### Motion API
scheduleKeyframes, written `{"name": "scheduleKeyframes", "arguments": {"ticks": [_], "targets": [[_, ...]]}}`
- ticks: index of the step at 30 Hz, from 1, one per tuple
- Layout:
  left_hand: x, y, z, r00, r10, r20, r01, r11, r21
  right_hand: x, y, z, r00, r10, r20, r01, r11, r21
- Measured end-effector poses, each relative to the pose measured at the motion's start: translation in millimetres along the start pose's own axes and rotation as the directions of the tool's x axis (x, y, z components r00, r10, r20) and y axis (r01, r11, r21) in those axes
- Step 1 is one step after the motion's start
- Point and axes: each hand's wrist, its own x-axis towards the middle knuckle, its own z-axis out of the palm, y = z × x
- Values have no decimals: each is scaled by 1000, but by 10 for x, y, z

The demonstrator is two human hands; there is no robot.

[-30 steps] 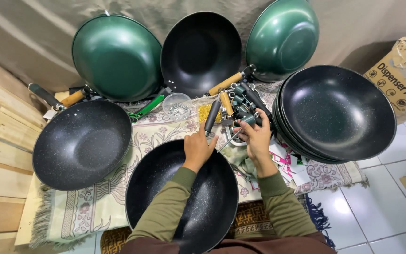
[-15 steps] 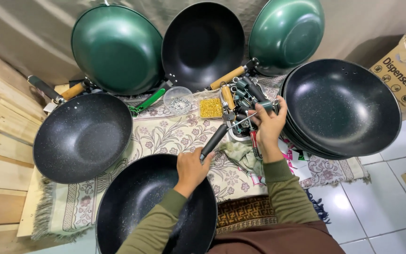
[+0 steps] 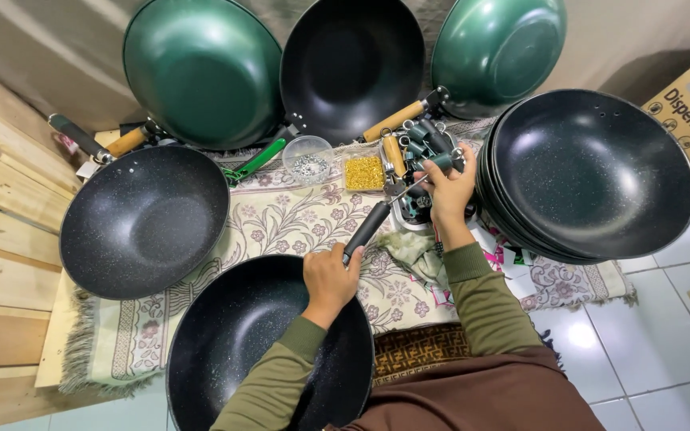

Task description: Assembling handles onto various pans using a screwdriver and screws

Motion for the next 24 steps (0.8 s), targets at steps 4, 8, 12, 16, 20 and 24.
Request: {"name": "scheduleKeyframes", "arguments": {"ticks": [4, 8, 12, 16, 20, 24], "targets": [[15, 21, -38, 1000, 9, -25, -8, 1000, 7, -78, 8, 87, 999, 21, 31, -21, 1000, -2], [9, 21, -52, 1000, 2, -11, -2, 1000, 9, -149, 127, 149, 981, 145, 133, -144, 989, -17], [1, 4, -39, 1000, -9, -12, 10, 1000, 6, -382, 99, 268, 949, 228, 218, -220, 974, -60], [1, 1, -23, 1000, -20, -5, 20, 1000, 3, -389, 243, 239, 944, 239, 228, -216, 969, -121], [5, 5, -37, 1000, -15, -12, 15, 1000, 1, -406, 357, 175, 915, 270, 300, -240, 962, -133], [0, 1, -40, 1000, -5, -23, 6, 1000, 18, -506, 327, 159, 872, 312, 376, -283, 950, -131]]}}
